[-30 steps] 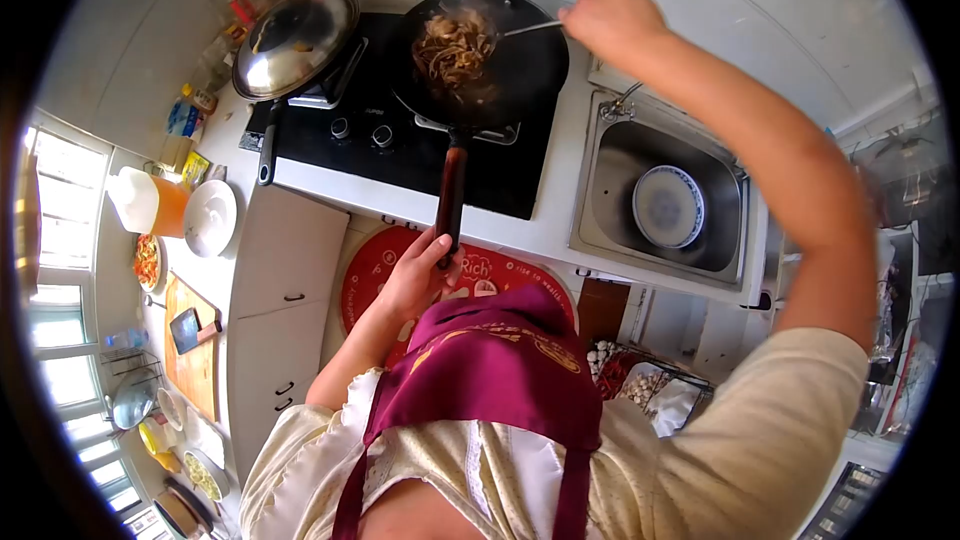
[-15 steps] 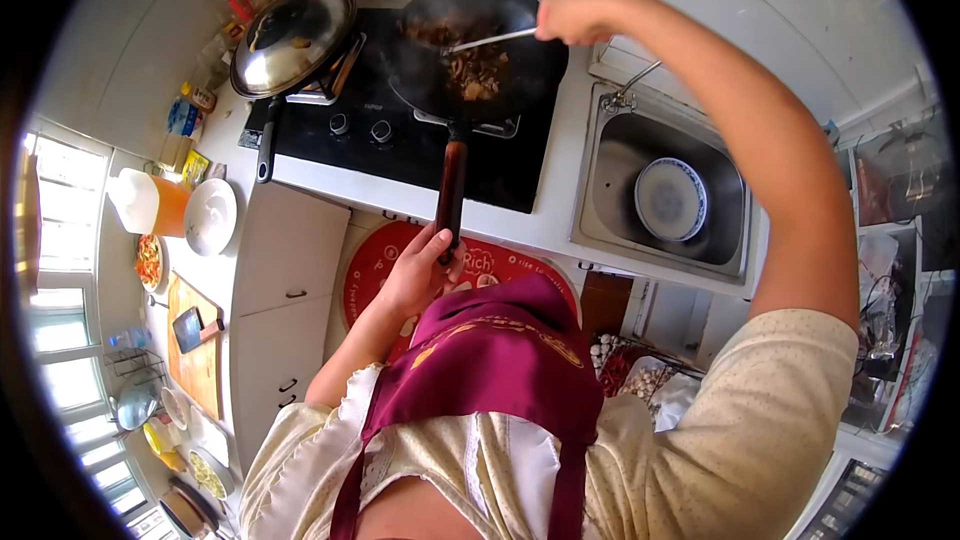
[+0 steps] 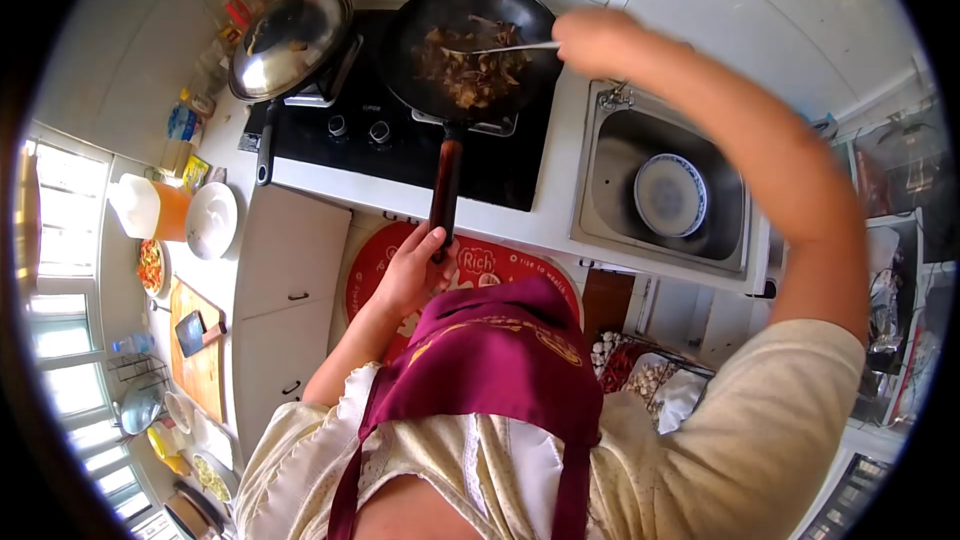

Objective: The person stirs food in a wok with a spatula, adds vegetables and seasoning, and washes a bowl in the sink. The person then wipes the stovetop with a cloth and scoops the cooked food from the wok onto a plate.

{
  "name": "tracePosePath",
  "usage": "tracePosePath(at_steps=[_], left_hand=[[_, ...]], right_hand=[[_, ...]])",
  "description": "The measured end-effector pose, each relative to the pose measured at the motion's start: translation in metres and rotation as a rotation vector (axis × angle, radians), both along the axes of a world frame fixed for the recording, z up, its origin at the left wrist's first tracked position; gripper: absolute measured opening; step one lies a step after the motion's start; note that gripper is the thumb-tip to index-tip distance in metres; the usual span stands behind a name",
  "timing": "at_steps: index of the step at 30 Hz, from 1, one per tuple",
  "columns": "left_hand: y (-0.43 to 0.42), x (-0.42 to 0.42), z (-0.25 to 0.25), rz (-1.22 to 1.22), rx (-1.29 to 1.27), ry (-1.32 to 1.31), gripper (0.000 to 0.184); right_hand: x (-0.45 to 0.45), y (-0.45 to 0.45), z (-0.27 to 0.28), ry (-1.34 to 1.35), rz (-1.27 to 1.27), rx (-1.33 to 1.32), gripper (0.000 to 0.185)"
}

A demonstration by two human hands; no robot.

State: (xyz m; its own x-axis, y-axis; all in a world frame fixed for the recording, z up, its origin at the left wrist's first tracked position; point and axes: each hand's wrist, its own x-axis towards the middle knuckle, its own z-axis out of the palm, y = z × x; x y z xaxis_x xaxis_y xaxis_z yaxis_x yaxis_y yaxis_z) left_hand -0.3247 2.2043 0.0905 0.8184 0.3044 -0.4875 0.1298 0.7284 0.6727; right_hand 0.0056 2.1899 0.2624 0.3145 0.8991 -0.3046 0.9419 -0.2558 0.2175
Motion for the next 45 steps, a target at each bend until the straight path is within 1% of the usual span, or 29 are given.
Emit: tracePosePath(at_steps=[1,3,5,6,7,9,12,15,18,21,25,26,28,29,30,31,32,35,38,42,44,45], left_hand=[[0.0,-0.001,-0.003,0.001,-0.004,-0.004,0.017],[0.0,-0.001,-0.004,0.009,-0.01,-0.003,0.017],[-0.001,0.0,0.0,0.025,-0.015,0.002,0.017],[-0.001,0.001,0.001,0.029,-0.017,0.006,0.017],[-0.002,0.001,0.002,0.034,-0.017,0.01,0.017],[-0.003,0.0,0.002,0.039,-0.02,0.006,0.017],[-0.001,0.002,0.0,0.032,-0.01,-0.015,0.018],[-0.002,-0.002,0.0,0.03,0.004,-0.003,0.018],[-0.001,0.001,0.0,0.028,0.005,-0.008,0.018],[-0.002,0.0,-0.001,0.027,-0.006,-0.005,0.018],[0.0,0.0,-0.001,0.017,-0.005,0.003,0.021],[0.0,0.0,-0.002,0.007,-0.002,0.004,0.023],[-0.003,-0.002,0.005,-0.023,0.007,0.029,0.032],[-0.001,-0.003,0.007,-0.032,0.017,0.038,0.037],[-0.001,-0.009,0.002,-0.07,0.019,0.009,0.054],[0.001,-0.014,-0.001,-0.068,0.029,0.009,0.056],[0.001,-0.019,-0.005,-0.067,0.034,0.007,0.059],[0.0,-0.034,-0.019,-0.049,0.035,0.024,0.061],[-0.003,-0.049,-0.027,-0.04,0.018,0.056,0.06],[-0.005,-0.052,-0.026,-0.084,0.06,0.083,0.055],[-0.008,-0.051,-0.018,-0.121,0.112,0.103,0.053],[-0.008,-0.052,-0.014,-0.14,0.148,0.107,0.052]], right_hand=[[0.008,0.0,0.028,0.007,0.073,-0.042,0.024],[0.039,0.013,0.08,0.0,0.085,-0.295,0.022],[-0.002,0.014,0.126,-0.03,-0.027,-0.364,0.022],[-0.02,0.018,0.136,-0.045,-0.084,-0.394,0.021],[-0.018,0.029,0.124,-0.017,-0.026,-0.422,0.022],[-0.003,0.053,0.084,0.039,0.093,-0.483,0.025],[0.0,0.064,0.075,0.15,-0.268,-0.228,0.026],[0.058,0.063,0.094,0.225,-0.248,-0.342,0.029],[0.044,0.034,0.12,0.124,-0.178,-0.354,0.024],[0.04,0.006,0.107,-0.126,0.138,-0.157,0.025],[0.01,0.016,0.066,-0.443,0.045,-0.228,0.025],[0.001,0.026,0.059,-0.447,0.025,-0.239,0.026],[-0.012,0.042,0.052,-0.455,-0.015,-0.257,0.026],[-0.007,0.041,0.055,-0.468,0.061,-0.174,0.023],[0.0,0.037,0.059,-0.473,0.139,-0.096,0.021],[-0.003,0.033,0.066,-0.471,0.215,-0.023,0.02],[-0.008,0.025,0.079,-0.483,0.129,-0.041,0.02],[-0.014,0.003,0.106,-0.442,0.075,-0.2,0.019],[-0.017,-0.003,0.11,-0.347,0.045,-0.327,0.021],[0.006,0.028,0.07,-0.226,0.105,-0.341,0.023],[0.006,0.045,0.065,-0.175,0.112,-0.327,0.024],[0.012,0.046,0.072,-0.171,0.121,-0.284,0.024]])
